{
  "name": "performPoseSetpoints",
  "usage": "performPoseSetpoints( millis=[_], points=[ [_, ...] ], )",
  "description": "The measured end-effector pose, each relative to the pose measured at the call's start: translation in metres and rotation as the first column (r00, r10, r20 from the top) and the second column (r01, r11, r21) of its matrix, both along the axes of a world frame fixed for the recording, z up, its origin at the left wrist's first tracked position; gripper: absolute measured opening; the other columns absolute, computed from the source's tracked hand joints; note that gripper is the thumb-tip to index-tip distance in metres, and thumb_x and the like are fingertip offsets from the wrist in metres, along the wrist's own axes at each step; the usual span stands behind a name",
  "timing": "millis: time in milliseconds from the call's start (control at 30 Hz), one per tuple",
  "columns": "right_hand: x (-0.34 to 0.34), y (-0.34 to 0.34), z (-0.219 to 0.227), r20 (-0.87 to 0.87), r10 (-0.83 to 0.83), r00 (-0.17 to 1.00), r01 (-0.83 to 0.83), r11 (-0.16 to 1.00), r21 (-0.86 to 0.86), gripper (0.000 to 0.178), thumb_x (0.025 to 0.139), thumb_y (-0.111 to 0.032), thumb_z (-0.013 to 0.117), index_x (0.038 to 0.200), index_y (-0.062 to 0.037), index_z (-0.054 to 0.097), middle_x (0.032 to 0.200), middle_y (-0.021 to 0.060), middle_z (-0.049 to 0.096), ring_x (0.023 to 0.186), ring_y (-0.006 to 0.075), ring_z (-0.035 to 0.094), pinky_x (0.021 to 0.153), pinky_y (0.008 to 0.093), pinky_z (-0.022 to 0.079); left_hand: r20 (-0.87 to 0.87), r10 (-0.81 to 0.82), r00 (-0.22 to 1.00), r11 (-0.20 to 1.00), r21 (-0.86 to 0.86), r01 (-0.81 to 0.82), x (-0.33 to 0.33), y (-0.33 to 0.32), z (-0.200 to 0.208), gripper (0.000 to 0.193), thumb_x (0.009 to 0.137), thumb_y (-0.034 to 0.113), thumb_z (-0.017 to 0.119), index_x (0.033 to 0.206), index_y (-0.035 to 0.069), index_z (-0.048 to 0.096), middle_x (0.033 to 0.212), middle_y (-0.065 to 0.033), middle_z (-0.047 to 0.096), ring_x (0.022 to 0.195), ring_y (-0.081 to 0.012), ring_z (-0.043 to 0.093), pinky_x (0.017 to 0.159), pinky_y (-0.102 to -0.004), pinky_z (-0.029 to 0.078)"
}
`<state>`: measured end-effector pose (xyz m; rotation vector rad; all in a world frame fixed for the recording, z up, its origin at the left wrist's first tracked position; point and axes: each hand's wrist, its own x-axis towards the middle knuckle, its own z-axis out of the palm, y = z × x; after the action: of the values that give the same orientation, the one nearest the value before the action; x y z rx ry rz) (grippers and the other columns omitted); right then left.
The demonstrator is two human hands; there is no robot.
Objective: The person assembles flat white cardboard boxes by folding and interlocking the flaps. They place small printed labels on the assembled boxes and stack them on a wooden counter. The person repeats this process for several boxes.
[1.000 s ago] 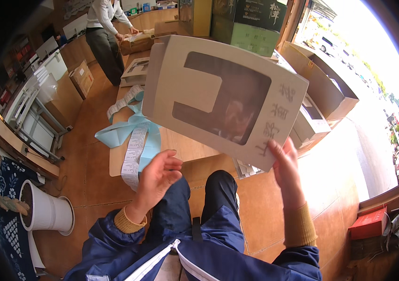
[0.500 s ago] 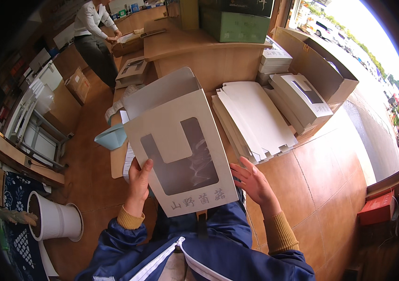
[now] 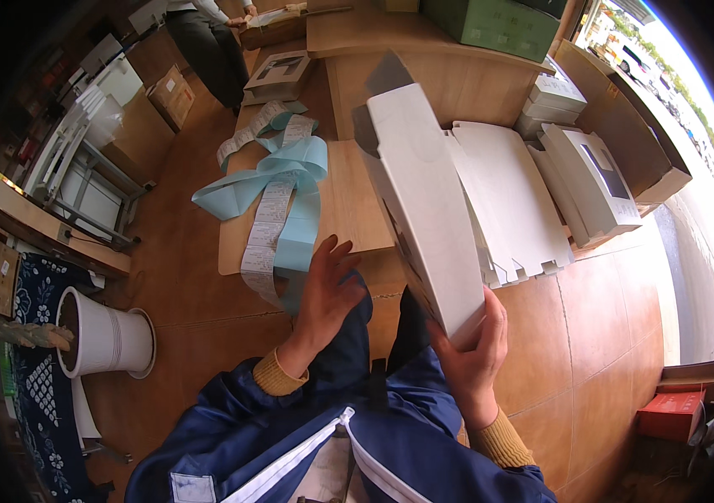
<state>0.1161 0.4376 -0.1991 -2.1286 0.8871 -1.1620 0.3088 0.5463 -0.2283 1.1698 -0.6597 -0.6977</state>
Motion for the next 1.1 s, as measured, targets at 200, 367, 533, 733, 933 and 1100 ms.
performPoseSetpoints(
  millis=[200, 367, 533, 733, 933, 1100],
  points=[
    [0.048, 0.052, -0.006, -0.532, 0.187, 0.826, -0.441, 0.802, -0.402, 0.062, 0.070, -0.017, 0.073, 0.129, -0.0062, 0.054, 0.137, 0.0110, 0.049, 0.119, 0.0318, 0.048, 0.091, 0.0417, 0.041, -0.258, 0.081, 0.963, 0.981, -0.149, -0.123, -0.017, -0.010, -0.005, 0.067, 0.082, 0.018, 0.077, 0.132, 0.002, 0.034, 0.121, -0.0103, 0.049, 0.108, -0.0165, 0.052, 0.093, -0.0324, 0.045],
    [0.061, 0.052, -0.023, -0.353, 0.602, 0.716, -0.679, 0.719, -0.149, 0.043, 0.077, -0.011, 0.071, 0.118, -0.0039, 0.059, 0.120, 0.0094, 0.060, 0.109, 0.0264, 0.057, 0.086, 0.0381, 0.045, -0.284, -0.089, 0.955, 0.995, -0.077, 0.070, 0.039, 0.002, -0.057, 0.046, 0.086, 0.018, 0.070, 0.122, 0.000, 0.048, 0.110, -0.0083, 0.058, 0.099, -0.0148, 0.057, 0.088, -0.0313, 0.048],
    [0.064, 0.013, -0.049, -0.321, 0.445, 0.836, -0.495, 0.864, -0.091, 0.030, 0.077, -0.005, 0.069, 0.106, -0.0037, 0.062, 0.108, 0.0092, 0.064, 0.098, 0.0293, 0.059, 0.082, 0.0394, 0.048, -0.362, -0.190, 0.913, 0.904, 0.298, 0.306, 0.041, 0.013, -0.092, 0.049, 0.091, 0.034, 0.065, 0.122, -0.002, 0.053, 0.114, -0.0127, 0.061, 0.106, -0.0203, 0.059, 0.088, -0.0328, 0.049],
    [0.074, -0.009, -0.062, -0.356, 0.571, 0.740, -0.568, 0.814, 0.125, 0.025, 0.078, -0.006, 0.068, 0.103, -0.0022, 0.065, 0.102, 0.0121, 0.067, 0.095, 0.0308, 0.061, 0.084, 0.0399, 0.049, 0.723, 0.048, 0.689, 0.849, 0.334, -0.410, 0.046, 0.030, -0.105, 0.051, 0.086, 0.036, 0.069, 0.117, -0.003, 0.058, 0.105, -0.0184, 0.061, 0.088, -0.0307, 0.061, 0.078, -0.0371, 0.050],
    [0.143, -0.045, -0.044, -0.203, 0.629, 0.751, -0.580, 0.774, 0.255, 0.016, 0.082, -0.004, 0.065, 0.097, 0.0011, 0.068, 0.084, 0.0144, 0.070, 0.071, 0.0239, 0.068, 0.067, 0.0309, 0.054, 0.582, 0.208, 0.786, 0.794, 0.368, -0.483, 0.140, 0.043, -0.107, 0.035, 0.088, 0.020, 0.070, 0.115, -0.001, 0.062, 0.103, -0.0134, 0.064, 0.082, -0.0159, 0.062, 0.069, -0.0282, 0.053],
    [0.258, -0.084, -0.067, -0.229, 0.630, 0.742, -0.526, 0.759, 0.383, 0.036, 0.080, -0.020, 0.070, 0.107, 0.0036, 0.066, 0.092, 0.0171, 0.071, 0.083, 0.0260, 0.069, 0.076, 0.0329, 0.054, 0.519, 0.249, 0.818, 0.803, 0.361, -0.474, 0.187, 0.024, -0.102, 0.034, 0.089, 0.019, 0.069, 0.113, -0.002, 0.063, 0.095, -0.0098, 0.068, 0.081, -0.0146, 0.063, 0.076, -0.0281, 0.052]
  ],
)
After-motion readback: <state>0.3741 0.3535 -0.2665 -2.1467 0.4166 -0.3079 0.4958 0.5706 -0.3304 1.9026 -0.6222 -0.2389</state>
